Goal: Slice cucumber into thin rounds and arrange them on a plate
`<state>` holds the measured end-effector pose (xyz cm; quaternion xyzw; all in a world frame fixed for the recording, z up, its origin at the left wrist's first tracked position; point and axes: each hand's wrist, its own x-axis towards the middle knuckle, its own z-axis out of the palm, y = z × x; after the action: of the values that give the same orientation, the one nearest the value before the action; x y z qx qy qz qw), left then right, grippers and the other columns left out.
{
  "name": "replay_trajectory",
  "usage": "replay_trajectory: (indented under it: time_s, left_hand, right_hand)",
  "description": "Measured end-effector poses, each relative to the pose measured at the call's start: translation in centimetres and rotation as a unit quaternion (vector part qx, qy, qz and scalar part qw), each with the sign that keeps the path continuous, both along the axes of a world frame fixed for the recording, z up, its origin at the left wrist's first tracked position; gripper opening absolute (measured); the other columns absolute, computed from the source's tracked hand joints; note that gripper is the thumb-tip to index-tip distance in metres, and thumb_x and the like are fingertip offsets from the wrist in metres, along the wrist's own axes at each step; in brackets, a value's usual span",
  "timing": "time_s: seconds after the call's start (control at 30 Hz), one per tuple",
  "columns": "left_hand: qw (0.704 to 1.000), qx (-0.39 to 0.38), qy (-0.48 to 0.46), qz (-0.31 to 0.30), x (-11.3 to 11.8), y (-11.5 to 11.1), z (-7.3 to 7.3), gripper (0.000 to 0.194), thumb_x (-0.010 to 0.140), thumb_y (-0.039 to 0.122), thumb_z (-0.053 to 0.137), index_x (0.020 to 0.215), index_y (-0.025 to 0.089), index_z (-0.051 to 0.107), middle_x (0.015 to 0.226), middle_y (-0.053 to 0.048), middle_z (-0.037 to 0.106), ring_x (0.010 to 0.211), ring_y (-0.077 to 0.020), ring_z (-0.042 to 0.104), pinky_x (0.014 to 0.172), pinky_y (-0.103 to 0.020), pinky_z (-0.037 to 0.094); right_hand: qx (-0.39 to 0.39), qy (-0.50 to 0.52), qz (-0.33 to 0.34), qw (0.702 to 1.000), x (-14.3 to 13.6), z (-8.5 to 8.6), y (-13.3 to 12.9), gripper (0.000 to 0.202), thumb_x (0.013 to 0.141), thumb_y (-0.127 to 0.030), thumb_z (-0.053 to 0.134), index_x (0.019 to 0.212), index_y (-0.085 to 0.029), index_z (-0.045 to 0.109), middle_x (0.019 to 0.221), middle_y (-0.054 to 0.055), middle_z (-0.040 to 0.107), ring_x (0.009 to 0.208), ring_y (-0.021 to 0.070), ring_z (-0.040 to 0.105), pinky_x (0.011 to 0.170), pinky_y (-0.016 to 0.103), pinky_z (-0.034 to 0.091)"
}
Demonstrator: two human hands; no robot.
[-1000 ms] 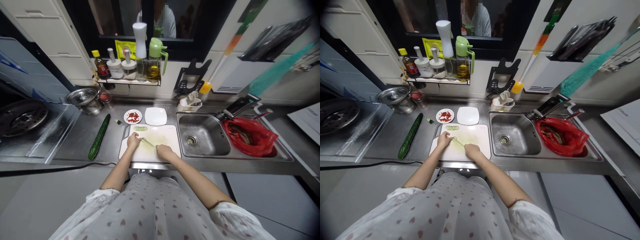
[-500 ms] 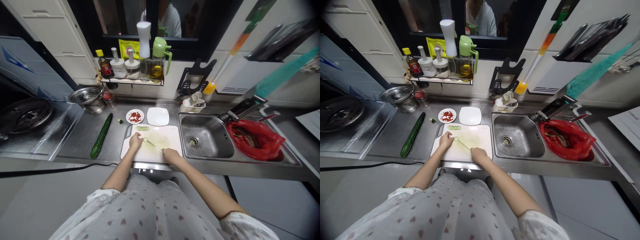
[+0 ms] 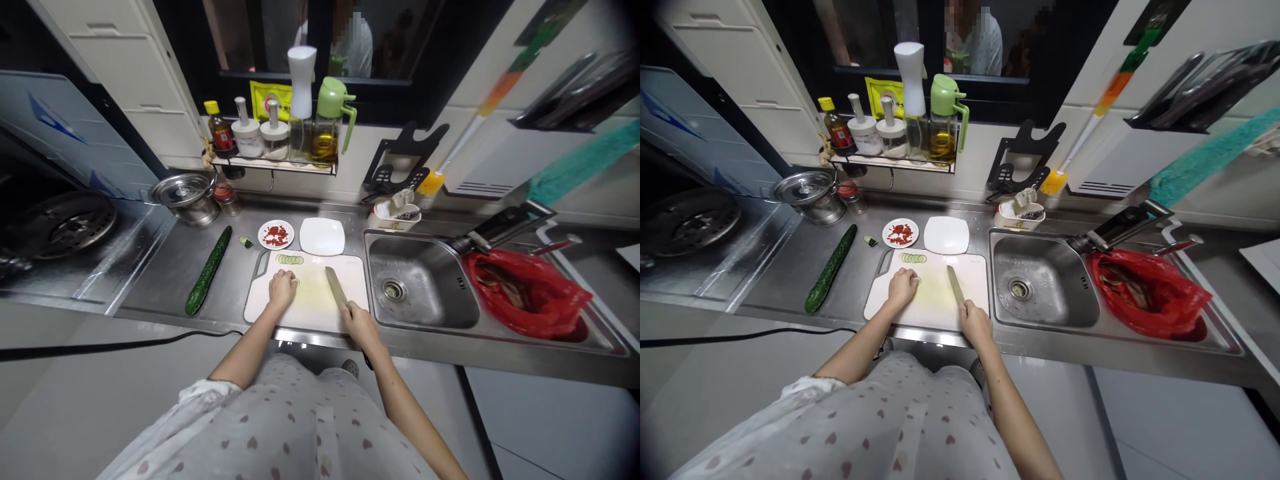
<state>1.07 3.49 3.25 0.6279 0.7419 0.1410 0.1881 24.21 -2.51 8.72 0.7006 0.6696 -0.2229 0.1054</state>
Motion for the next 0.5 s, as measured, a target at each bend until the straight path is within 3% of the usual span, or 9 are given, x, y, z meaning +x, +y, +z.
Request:
replay_trajectory:
  time_s: [0.27, 0.5]
  left_hand:
    - [0.995, -0.044, -0.079, 0.052, -0.5, 0.9, 0.3, 0.004, 0.08, 0.027, 0.059, 0.082, 0.023, 0.06, 0.086, -0.001, 0.065, 0.082, -0.0158, 0.058, 0.073, -0.026, 0.038]
    - [0.98, -0.022, -0.096, 0.174, -3.2, 2.2, 0.2, 0.011, 0.081, 0.03, 0.057, 0.089, 0.025, 0.061, 0.086, 0.002, 0.069, 0.082, -0.0145, 0.06, 0.074, -0.026, 0.037]
  right_hand:
    - [0.01, 0.003, -0.001, 1.0, 0.4, -0.7, 0.3, 0.037, 0.097, -0.041, 0.026, 0.108, -0.021, 0.055, 0.1, 0.01, 0.068, 0.093, 0.0212, 0.062, 0.065, 0.025, 0.033]
    - [0.007, 0.005, -0.009, 1.0, 0.2, -1.0, 0.8, 0.037, 0.096, -0.041, 0.027, 0.108, -0.021, 0.056, 0.099, 0.01, 0.068, 0.092, 0.0208, 0.062, 0.067, 0.026, 0.034]
